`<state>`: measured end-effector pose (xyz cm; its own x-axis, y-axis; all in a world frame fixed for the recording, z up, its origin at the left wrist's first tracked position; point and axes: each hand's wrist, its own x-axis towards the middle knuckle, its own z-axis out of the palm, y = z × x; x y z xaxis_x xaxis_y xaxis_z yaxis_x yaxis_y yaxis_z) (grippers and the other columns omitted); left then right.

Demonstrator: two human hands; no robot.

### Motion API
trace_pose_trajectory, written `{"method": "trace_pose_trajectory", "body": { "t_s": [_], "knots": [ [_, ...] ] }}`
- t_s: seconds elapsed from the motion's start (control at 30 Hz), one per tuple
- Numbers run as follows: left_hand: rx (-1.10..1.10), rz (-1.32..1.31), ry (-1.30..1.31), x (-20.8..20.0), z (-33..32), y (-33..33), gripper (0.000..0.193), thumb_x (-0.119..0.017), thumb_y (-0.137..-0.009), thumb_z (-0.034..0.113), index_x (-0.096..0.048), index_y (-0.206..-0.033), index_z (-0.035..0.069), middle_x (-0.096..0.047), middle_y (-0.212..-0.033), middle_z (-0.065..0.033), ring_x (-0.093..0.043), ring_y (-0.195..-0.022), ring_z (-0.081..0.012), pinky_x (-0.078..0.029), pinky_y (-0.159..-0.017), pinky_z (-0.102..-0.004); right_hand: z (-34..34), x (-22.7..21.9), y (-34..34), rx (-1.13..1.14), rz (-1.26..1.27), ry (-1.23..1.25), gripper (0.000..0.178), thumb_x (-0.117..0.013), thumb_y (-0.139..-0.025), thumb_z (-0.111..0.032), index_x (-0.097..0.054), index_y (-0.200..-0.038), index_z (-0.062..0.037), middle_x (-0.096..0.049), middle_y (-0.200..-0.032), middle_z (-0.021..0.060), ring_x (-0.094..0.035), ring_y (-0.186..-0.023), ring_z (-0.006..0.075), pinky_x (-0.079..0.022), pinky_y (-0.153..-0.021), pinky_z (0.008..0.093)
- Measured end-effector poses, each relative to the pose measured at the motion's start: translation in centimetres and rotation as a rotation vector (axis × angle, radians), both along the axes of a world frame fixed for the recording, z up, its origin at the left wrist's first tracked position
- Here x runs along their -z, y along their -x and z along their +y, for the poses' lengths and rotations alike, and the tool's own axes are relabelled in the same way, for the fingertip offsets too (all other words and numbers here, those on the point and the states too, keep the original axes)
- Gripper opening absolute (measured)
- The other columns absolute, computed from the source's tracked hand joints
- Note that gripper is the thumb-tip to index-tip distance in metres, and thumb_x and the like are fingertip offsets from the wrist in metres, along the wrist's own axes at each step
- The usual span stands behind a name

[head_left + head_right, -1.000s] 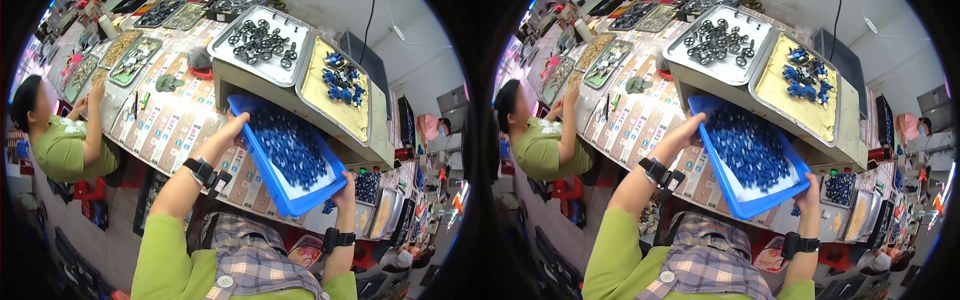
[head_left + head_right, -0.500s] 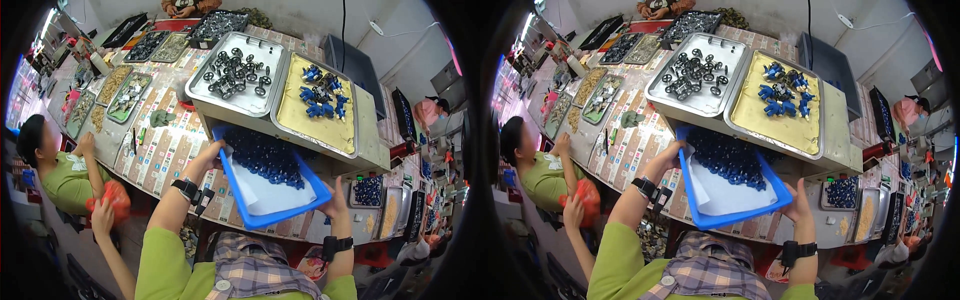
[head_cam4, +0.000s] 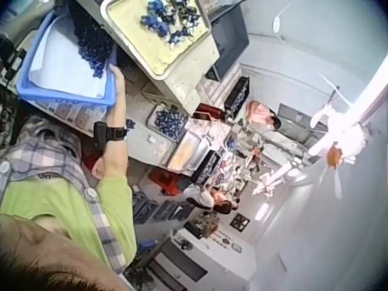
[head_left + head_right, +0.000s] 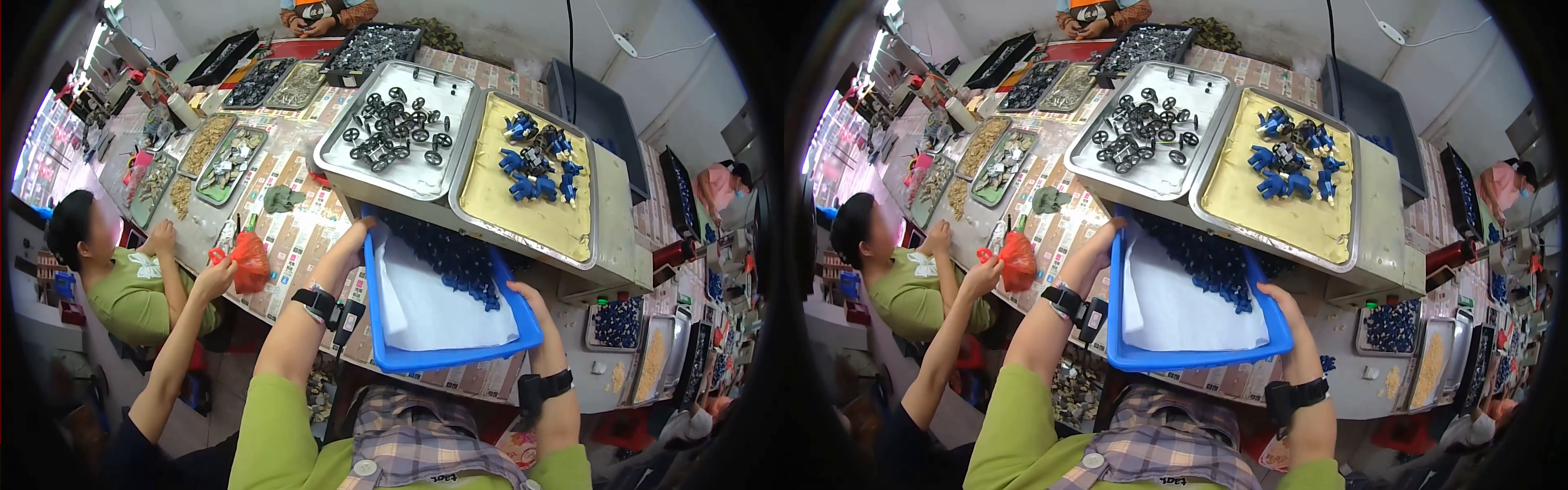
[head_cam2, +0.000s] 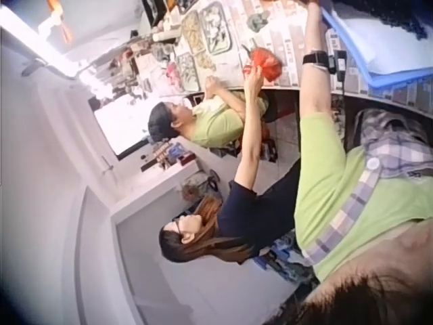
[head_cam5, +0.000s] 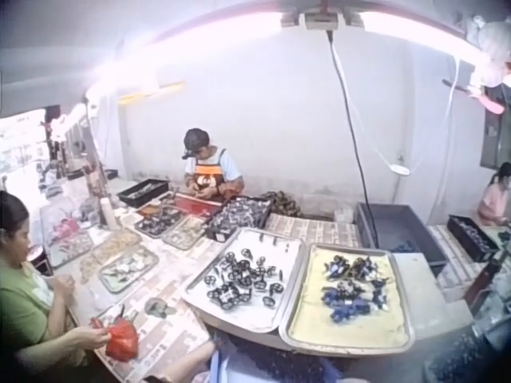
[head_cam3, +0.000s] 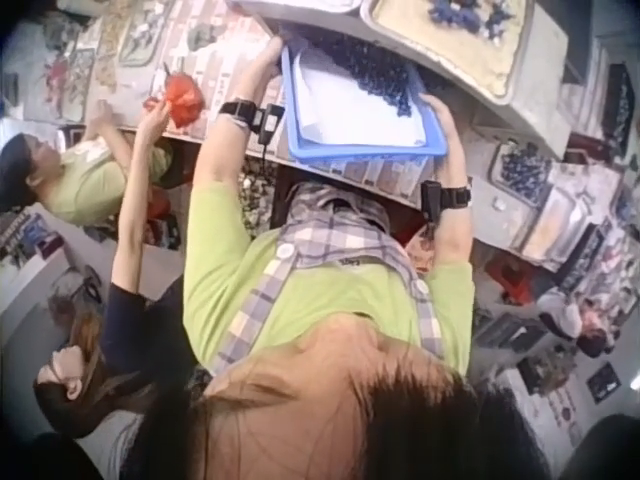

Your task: Assembling small blue and white plastic components, sorting them into trays, and moving trays to a central station.

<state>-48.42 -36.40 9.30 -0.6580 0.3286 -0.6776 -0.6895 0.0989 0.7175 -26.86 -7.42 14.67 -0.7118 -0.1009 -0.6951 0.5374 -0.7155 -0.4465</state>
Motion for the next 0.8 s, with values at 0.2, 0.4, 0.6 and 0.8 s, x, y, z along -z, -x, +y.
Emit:
{"method": "trace_pose_trajectory", "body": {
  "t_s": [0.2, 0.4, 0.6, 0.8],
  "knots": [
    [-0.075, -0.008, 0.022, -0.9, 0.9, -1.4, 0.024, -0.046, -0.082, 0.028, -0.054, -0.091, 0.008, -0.058, -0.077, -0.0081, -0.055, -0.063, -0.0194, -0.046, -0.056, -0.0329, 0.9, 2.0, -0.6, 0.007, -0.017, -0.156, 0.024, -0.057, -0.079, -0.022, -0.06, -0.092, -0.002, -0.065, -0.081, 0.0105, -0.062, -0.066, 0.0195, -0.05, -0.062, 0.0291],
    [-0.157, 0.085, -0.054, -0.2, 0.9, -1.2, 0.023, -0.046, -0.079, 0.027, -0.057, -0.084, 0.007, -0.057, -0.072, -0.0069, -0.052, -0.055, -0.017, -0.044, -0.051, -0.0296, 0.7, 2.0, -0.7, 0.03, 0.049, -0.051, 0.027, -0.055, -0.08, -0.022, -0.061, -0.095, -0.0005, -0.065, -0.084, 0.0111, -0.063, -0.069, 0.0199, -0.051, -0.064, 0.0299],
    [0.007, -0.077, 0.082, -3.6, 1.4, -1.6, 0.033, -0.042, -0.084, 0.035, -0.055, -0.092, 0.005, -0.057, -0.079, -0.0081, -0.055, -0.073, -0.0215, -0.047, -0.065, -0.0382, 1.6, 1.9, -0.7, 0.015, 0.013, -0.003, 0.032, -0.054, -0.082, -0.024, -0.06, -0.099, 0.0021, -0.065, -0.088, 0.0142, -0.063, -0.074, 0.023, -0.052, -0.071, 0.0321],
    [-0.063, 0.021, -0.022, -2.6, 0.3, -2.1, 0.024, -0.043, -0.084, 0.03, -0.053, -0.085, 0.008, -0.052, -0.067, -0.0047, -0.05, -0.056, -0.0178, -0.043, -0.052, -0.0308, -0.5, 0.1, -1.6, 0.014, 0.07, 0.009, 0.039, -0.053, -0.082, -0.026, -0.055, -0.108, 0.0036, -0.063, -0.098, 0.0166, -0.063, -0.082, 0.0256, -0.051, -0.076, 0.0341]
  ]
}}
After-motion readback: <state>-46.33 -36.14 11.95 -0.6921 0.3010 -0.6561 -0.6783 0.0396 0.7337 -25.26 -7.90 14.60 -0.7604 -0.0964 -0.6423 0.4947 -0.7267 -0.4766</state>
